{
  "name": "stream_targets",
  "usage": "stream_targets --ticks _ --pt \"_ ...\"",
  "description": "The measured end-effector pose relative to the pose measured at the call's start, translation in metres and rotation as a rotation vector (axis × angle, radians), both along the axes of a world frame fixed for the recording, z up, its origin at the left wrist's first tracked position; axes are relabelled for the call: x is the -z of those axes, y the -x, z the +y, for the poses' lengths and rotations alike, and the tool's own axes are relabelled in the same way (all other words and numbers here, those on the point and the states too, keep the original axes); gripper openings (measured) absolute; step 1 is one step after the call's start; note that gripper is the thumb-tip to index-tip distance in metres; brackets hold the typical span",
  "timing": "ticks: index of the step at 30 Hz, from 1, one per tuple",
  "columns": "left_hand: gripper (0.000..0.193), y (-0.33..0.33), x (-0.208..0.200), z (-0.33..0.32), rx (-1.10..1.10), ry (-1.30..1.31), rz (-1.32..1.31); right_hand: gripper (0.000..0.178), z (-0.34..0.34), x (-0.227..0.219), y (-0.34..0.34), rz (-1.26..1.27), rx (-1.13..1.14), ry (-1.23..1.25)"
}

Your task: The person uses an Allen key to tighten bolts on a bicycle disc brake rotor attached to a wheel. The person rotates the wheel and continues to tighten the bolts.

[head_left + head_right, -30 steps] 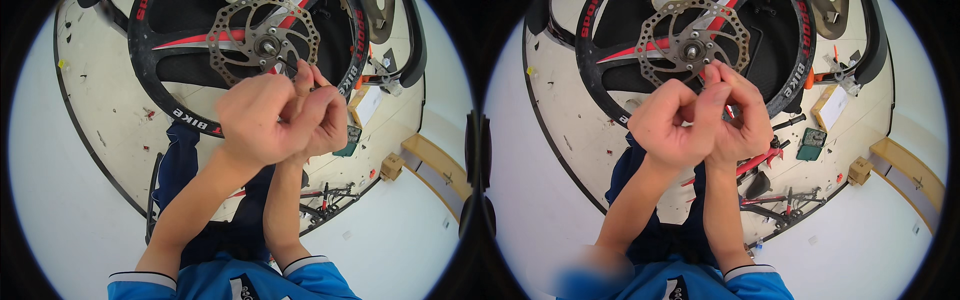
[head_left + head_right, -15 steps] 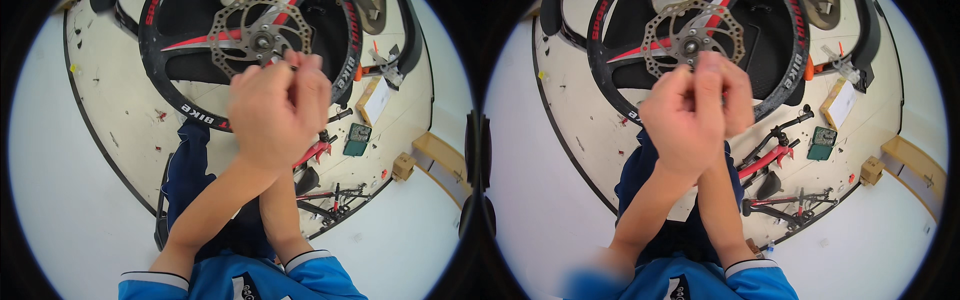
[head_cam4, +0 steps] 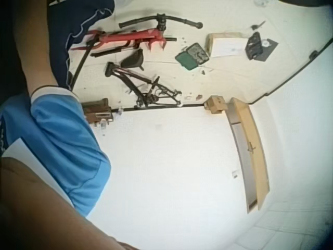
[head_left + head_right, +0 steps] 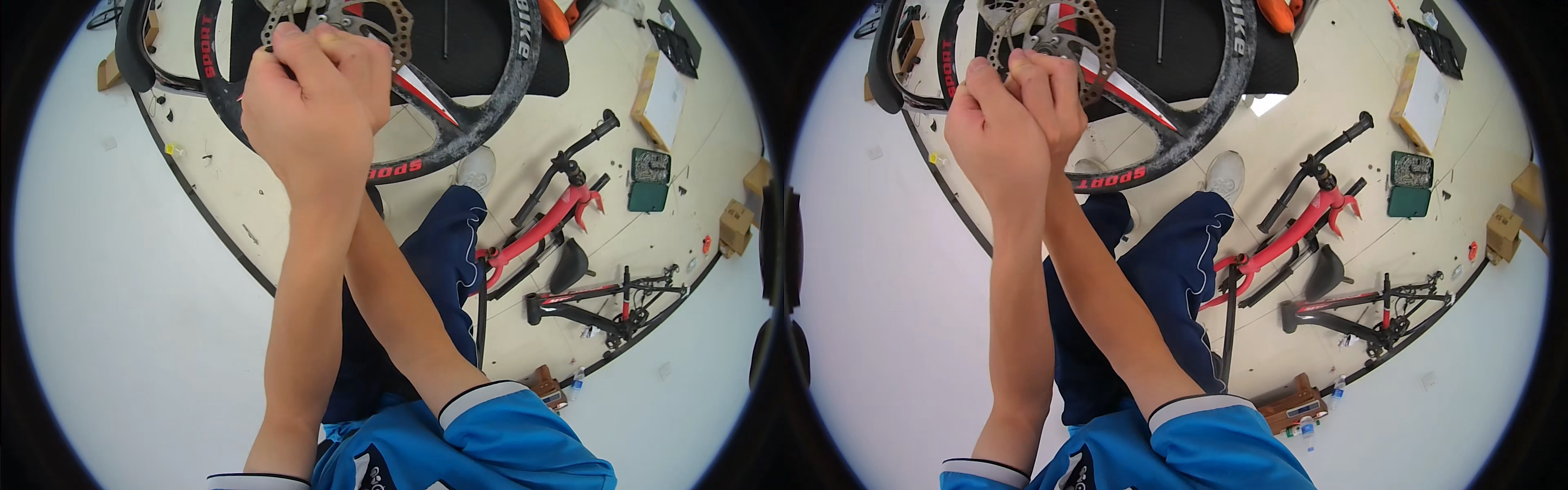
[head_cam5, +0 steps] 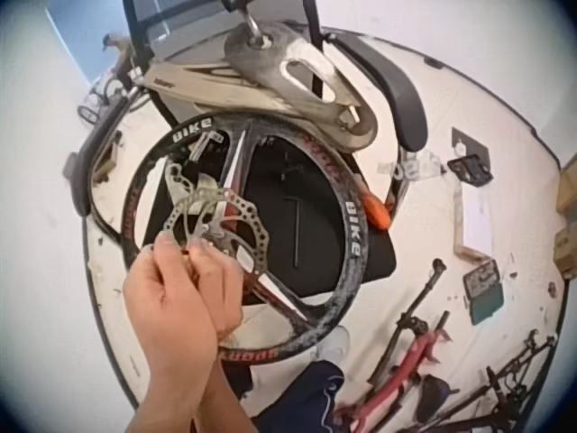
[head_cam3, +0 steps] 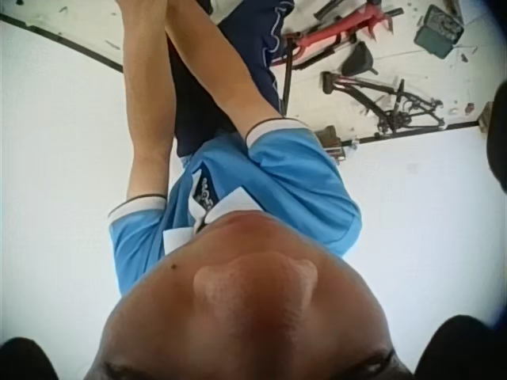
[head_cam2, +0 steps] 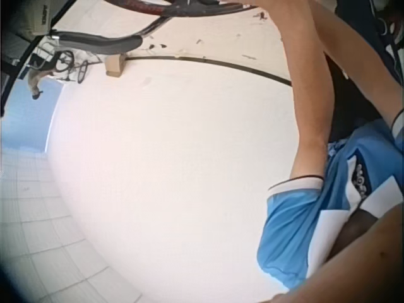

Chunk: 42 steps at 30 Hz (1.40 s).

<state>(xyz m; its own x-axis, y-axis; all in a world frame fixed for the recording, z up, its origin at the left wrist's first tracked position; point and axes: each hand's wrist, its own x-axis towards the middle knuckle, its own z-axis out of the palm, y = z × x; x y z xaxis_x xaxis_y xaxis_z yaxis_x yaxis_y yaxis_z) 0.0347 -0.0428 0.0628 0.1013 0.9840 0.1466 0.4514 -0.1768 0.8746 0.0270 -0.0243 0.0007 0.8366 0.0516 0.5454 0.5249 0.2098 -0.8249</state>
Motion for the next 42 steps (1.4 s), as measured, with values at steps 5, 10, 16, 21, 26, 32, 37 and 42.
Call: stream_targets --ticks 5,10,16,21,26,32,37,42 --pt "0.048 -0.006 0.001 -0.006 0.093 -0.076 0.024 0.019 0.001 -0.001 0.009 0.063 -0.006 -0.013" --pt "0.047 -0.003 -0.001 -0.013 -0.053 0.008 -0.132 0.018 0.005 -0.002 0.012 0.095 -0.008 -0.012" --pt "0.035 0.026 -0.016 0.005 -0.182 0.361 -0.201 0.014 0.011 0.006 0.021 0.21 -0.071 -0.046" --pt "0.035 0.037 -0.034 0.02 -0.153 0.452 -0.007 0.012 0.012 0.002 0.024 0.273 -0.114 -0.011" --pt "0.039 0.047 -0.013 0.029 -0.123 0.255 0.258 0.013 0.006 -0.002 0.025 0.335 -0.181 -0.011" --pt "0.038 0.027 -0.019 0.013 -0.147 0.095 0.257 0.012 0.004 -0.003 0.021 0.32 -0.178 -0.051" --pt "0.033 0.016 -0.016 0.008 0.033 -0.139 0.287 0.012 -0.003 -0.007 0.005 0.394 -0.181 -0.097" --pt "0.033 0.014 -0.021 0.008 0.169 -0.248 0.349 0.011 -0.011 -0.014 -0.007 0.425 -0.248 -0.107"
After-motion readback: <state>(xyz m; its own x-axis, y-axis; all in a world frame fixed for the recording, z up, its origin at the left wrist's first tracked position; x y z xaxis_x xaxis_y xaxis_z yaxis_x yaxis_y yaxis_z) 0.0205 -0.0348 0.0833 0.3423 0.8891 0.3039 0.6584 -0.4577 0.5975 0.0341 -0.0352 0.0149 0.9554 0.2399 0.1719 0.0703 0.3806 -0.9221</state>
